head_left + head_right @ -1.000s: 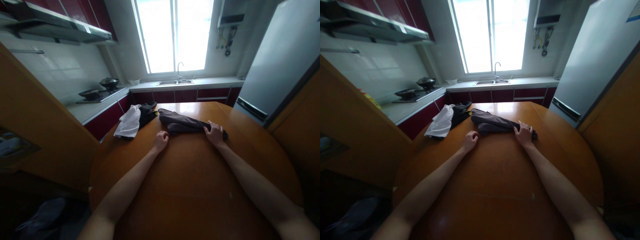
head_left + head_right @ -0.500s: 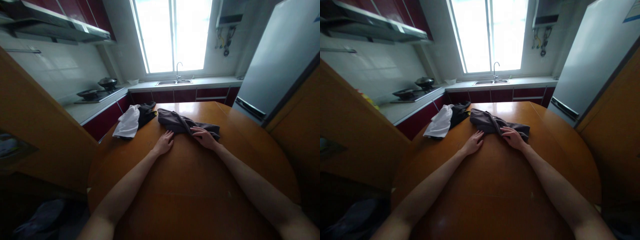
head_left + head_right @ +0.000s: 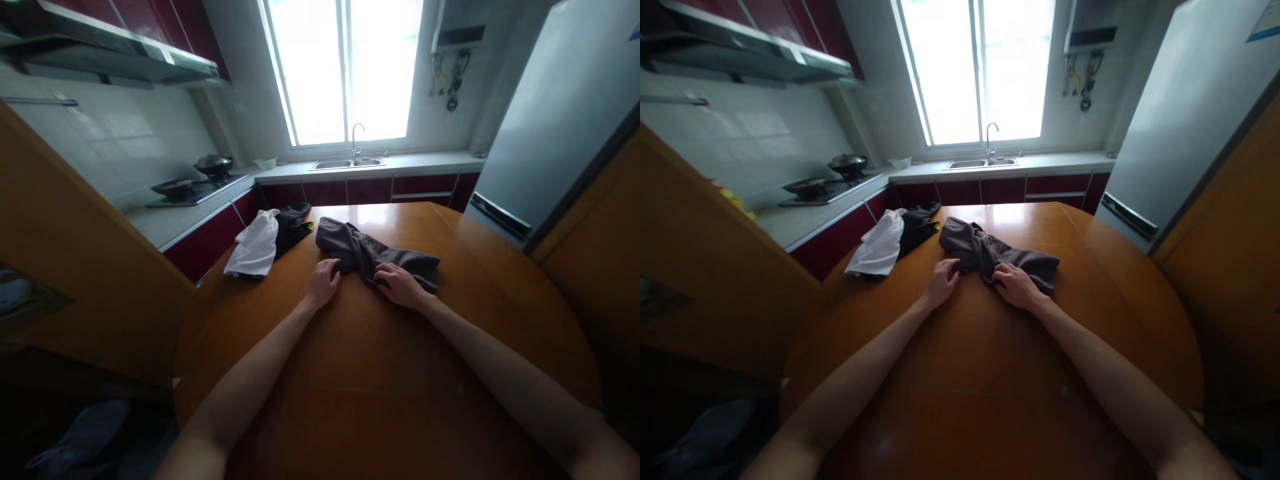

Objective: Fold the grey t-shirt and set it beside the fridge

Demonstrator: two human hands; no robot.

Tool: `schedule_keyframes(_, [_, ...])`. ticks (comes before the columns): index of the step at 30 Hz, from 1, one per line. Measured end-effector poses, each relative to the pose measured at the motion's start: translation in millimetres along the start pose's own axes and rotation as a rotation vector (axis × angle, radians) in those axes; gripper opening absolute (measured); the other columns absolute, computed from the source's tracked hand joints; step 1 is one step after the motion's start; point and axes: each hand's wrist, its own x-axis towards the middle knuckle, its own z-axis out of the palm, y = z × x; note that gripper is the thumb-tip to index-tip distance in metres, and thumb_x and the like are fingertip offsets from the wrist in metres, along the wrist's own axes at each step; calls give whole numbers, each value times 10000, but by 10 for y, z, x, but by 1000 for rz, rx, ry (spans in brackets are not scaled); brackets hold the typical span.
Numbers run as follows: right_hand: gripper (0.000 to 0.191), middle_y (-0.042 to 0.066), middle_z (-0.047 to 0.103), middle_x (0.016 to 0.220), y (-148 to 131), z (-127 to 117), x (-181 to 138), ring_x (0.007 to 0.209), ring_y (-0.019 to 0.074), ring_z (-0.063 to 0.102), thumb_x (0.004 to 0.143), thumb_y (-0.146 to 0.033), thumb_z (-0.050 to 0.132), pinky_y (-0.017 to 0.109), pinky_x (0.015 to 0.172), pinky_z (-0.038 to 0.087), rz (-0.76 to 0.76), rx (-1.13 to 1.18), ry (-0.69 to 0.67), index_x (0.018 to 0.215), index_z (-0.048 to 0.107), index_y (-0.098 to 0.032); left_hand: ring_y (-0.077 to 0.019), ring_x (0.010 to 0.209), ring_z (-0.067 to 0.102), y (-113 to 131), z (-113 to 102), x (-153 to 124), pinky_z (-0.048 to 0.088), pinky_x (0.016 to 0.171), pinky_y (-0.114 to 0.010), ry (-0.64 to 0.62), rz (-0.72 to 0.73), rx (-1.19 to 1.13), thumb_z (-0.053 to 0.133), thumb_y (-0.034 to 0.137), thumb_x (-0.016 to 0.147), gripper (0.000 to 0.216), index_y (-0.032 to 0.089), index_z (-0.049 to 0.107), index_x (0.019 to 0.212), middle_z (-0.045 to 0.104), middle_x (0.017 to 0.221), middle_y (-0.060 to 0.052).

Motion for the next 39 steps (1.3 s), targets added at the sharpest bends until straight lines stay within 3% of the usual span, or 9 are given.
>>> schedule_keyframes(3, [187, 89, 686, 1027, -157, -40, 36, 973, 230, 637, 929, -156, 583, 340, 872, 489, 63, -88, -54, 985, 752, -212, -268, 1250, 581, 2, 17, -7, 452, 1115, -476, -9, -32, -31, 571, 186, 917, 389, 189, 606, 1304, 656, 1289, -114])
schedule_keyframes(7, [256, 54, 662, 912, -521, -22, 16, 818, 168, 626, 993, -190, 502, 268, 743, 451, -32, 7, -157, 919, 746, -213, -274, 1233, 612, -62, 47, -1, 469, 1084, -484, -2, -167, -158, 530, 330, 983, 441, 196, 523, 1404, 654, 1303, -135])
schedule_keyframes(15, [161, 55, 683, 802, -1335, 55, -106, 692, 163, 606, 888, -261, 645, 261, 637, 421, -27, 263, -361, 791, 715, -154, -296, 1416, 467, -133, 18, 28, 374, 1170, -465, 54, -284, -315, 540, 600, 959, 708, 236, 359, 1538, 426, 1570, -152])
schedule_keyframes(18, [276, 4, 664, 663, -1128, -68, 34, 607, 145, 586, 942, -312, 558, 240, 556, 389, 82, 498, -351, 773, 725, -171, -309, 1463, 379, -42, -20, 17, 312, 1206, -491, 60, -136, -162, 585, 580, 942, 678, 228, 442, 1504, 431, 1556, -146])
schedule_keyframes(20, [268, 11, 703, 707, -802, -119, 147, 655, 155, 625, 941, -285, 533, 234, 582, 423, 233, 553, -165, 817, 743, -174, -303, 1439, 393, 71, -53, -5, 317, 1203, -492, 65, -16, -62, 599, 540, 949, 628, 245, 478, 1490, 462, 1519, -134])
schedule_keyframes(23, [189, 69, 754, 886, -230, -93, 225, 796, 188, 675, 880, -224, 592, 264, 711, 488, 490, 376, 132, 942, 761, -164, -295, 1393, 429, 268, -87, -56, 345, 1190, -488, 11, 125, 38, 627, 488, 948, 551, 307, 534, 1460, 492, 1475, -100])
schedule_keyframes(27, [330, 141, 731, 1061, 247, 60, 125, 934, 243, 663, 822, -257, 692, 356, 867, 516, 572, 163, 137, 1124, 736, -132, -291, 1372, 471, 394, -48, -105, 411, 1162, -482, -102, 170, 50, 619, 316, 951, 472, 314, 585, 1422, 379, 1575, -79])
schedule_keyframes(33, [592, 91, 705, 1235, 254, 226, 54, 1077, 226, 653, 743, -30, 574, 375, 991, 507, 279, 349, 103, 1300, 679, -201, -263, 1443, 436, 286, 26, -86, 395, 1202, -448, -173, 145, -58, 485, 58, 871, 589, 238, 587, 1422, 376, 1615, -61])
schedule_keyframes(39, [510, 80, 761, 1103, -56, 250, 63, 907, 213, 704, 754, -38, 525, 353, 843, 572, 274, 629, -8, 1200, 738, -163, -259, 1336, 554, 154, 4, 13, 425, 1173, -441, -131, 38, -176, 542, 162, 887, 488, 168, 624, 1368, 594, 1432, -112])
